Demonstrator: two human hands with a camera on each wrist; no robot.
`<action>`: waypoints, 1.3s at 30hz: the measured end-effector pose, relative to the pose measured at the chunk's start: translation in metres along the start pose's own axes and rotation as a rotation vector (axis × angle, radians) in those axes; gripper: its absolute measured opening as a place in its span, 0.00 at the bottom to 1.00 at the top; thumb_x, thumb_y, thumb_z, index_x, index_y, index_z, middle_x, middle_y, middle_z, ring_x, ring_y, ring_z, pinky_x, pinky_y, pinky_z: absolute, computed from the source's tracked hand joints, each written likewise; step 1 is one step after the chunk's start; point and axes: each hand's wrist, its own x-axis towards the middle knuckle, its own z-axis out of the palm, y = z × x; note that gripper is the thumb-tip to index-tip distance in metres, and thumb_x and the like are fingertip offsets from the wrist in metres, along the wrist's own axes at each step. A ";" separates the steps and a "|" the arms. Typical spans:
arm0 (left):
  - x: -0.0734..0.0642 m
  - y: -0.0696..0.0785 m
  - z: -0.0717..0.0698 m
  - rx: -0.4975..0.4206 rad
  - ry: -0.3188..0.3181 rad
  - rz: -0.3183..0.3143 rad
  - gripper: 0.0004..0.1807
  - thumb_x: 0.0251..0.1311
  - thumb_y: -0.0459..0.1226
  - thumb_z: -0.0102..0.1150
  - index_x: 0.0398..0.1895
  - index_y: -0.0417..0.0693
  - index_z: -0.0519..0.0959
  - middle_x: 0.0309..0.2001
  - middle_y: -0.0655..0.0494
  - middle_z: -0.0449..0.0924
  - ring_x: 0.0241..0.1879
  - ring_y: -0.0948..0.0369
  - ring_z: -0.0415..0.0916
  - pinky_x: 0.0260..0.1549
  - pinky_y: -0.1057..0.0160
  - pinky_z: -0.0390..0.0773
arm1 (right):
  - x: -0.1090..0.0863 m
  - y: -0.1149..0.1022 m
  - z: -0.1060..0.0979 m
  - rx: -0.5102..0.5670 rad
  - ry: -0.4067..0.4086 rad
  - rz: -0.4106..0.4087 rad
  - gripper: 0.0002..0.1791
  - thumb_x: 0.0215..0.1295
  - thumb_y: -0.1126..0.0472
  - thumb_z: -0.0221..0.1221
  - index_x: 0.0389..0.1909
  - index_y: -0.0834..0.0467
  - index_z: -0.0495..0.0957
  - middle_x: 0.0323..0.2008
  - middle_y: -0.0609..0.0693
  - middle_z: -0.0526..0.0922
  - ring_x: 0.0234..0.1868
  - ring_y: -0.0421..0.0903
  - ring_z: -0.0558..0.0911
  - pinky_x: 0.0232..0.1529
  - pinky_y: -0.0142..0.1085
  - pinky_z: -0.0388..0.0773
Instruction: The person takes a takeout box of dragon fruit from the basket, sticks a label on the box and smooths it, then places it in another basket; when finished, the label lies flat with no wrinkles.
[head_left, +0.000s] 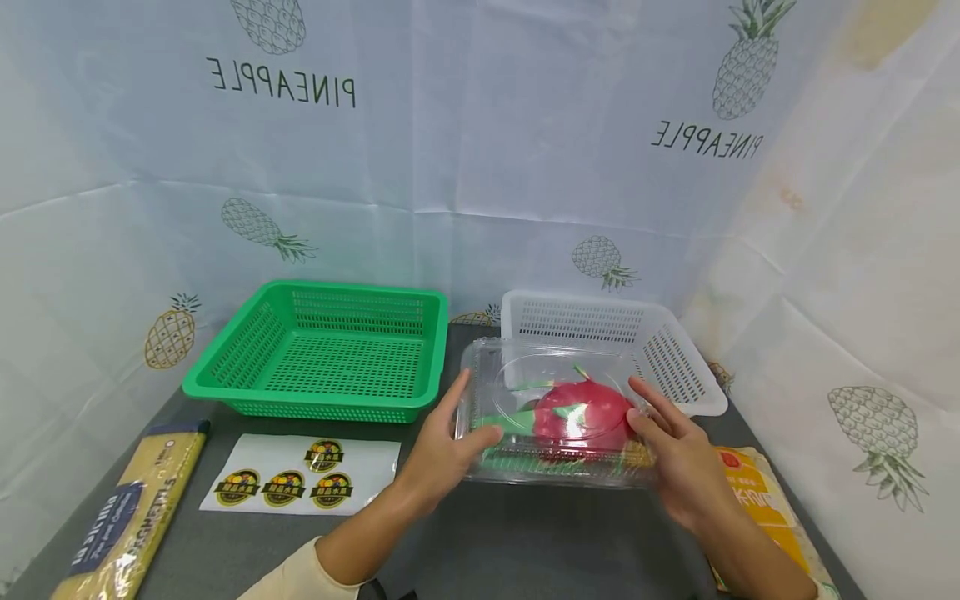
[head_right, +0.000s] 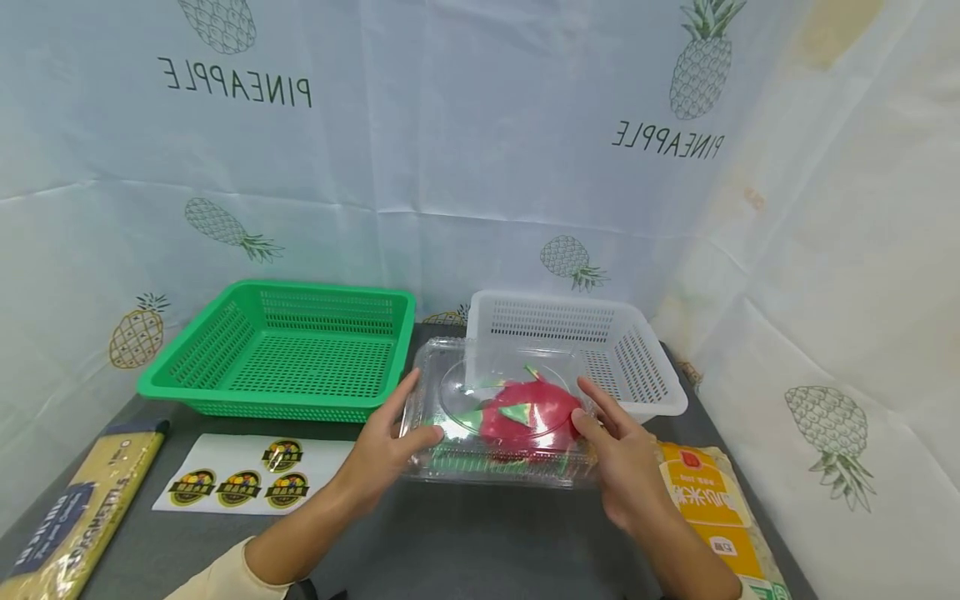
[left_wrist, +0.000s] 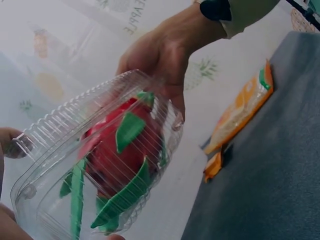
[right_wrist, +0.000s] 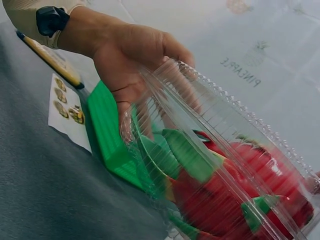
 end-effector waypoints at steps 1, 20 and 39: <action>-0.002 -0.001 -0.001 0.006 0.003 -0.002 0.45 0.60 0.38 0.61 0.77 0.50 0.47 0.73 0.47 0.48 0.67 0.47 0.51 0.57 0.40 0.63 | -0.001 0.001 0.001 0.000 0.006 0.012 0.33 0.72 0.52 0.55 0.75 0.41 0.57 0.75 0.54 0.44 0.69 0.55 0.50 0.53 0.32 0.71; -0.036 -0.013 -0.013 0.050 0.011 -0.037 0.47 0.55 0.38 0.66 0.76 0.53 0.51 0.72 0.41 0.50 0.56 0.40 0.67 0.41 0.49 0.76 | -0.019 0.028 0.012 -0.069 0.038 0.037 0.32 0.70 0.54 0.56 0.73 0.48 0.59 0.75 0.58 0.43 0.70 0.62 0.50 0.61 0.51 0.61; -0.064 -0.035 -0.026 -0.044 -0.030 -0.149 0.47 0.56 0.33 0.65 0.76 0.50 0.49 0.71 0.33 0.45 0.48 0.43 0.73 0.33 0.52 0.80 | -0.031 0.068 0.027 -0.147 0.083 0.098 0.33 0.68 0.55 0.59 0.72 0.51 0.61 0.71 0.63 0.51 0.69 0.65 0.48 0.58 0.65 0.57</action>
